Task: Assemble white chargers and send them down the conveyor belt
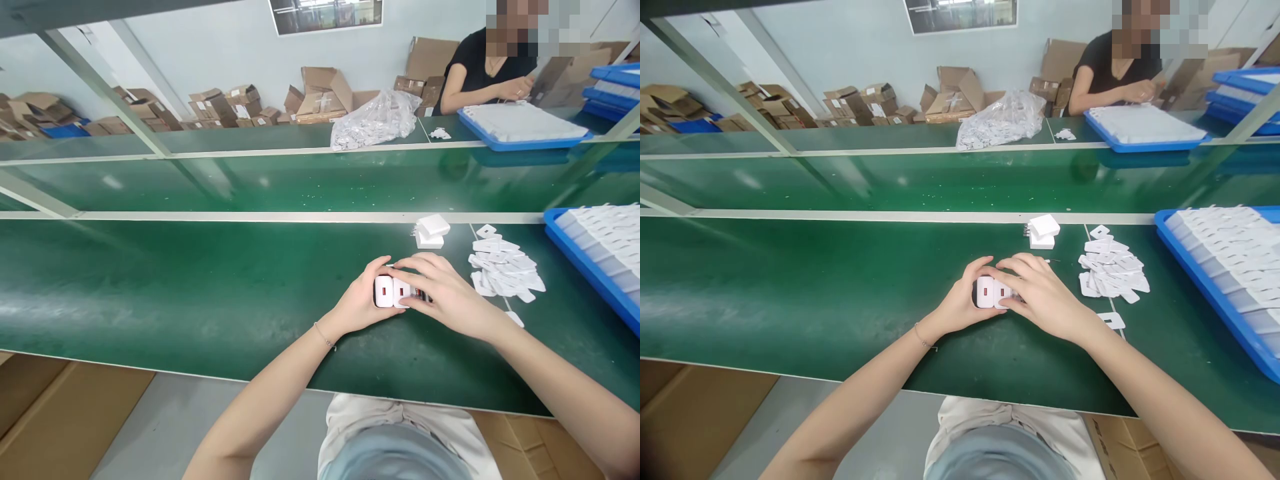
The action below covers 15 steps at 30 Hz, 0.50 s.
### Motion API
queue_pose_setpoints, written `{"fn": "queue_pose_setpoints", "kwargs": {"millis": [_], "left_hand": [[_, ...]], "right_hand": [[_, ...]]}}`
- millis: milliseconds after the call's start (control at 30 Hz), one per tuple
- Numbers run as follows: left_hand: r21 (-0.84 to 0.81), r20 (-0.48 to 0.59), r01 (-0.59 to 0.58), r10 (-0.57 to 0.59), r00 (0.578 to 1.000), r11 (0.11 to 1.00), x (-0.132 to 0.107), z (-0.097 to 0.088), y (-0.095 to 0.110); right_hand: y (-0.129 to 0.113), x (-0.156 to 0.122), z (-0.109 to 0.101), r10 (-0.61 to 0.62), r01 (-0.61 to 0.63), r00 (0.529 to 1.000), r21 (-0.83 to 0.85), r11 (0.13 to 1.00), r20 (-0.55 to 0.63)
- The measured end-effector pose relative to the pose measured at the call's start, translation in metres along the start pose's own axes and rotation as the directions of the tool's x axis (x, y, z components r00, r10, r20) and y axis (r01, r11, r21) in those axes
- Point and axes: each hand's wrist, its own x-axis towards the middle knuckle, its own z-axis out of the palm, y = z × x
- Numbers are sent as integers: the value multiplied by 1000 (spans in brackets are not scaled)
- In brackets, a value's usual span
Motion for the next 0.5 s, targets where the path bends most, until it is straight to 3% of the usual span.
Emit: {"fn": "queue_pose_setpoints", "kwargs": {"millis": [167,267,500], "left_hand": [[-1,-4,27,-27,1000,1000,0,1,1],[5,-12,64,-64,998,998,0,2,3],[-7,28,69,-69,997,998,0,0,3]], "right_hand": [[-9,-8,20,-122,84,986,-295,952,-114],[-11,-11,32,-165,71,970,-434,898,-181],[-16,-15,43,-171,34,962,-524,851,-215]]}}
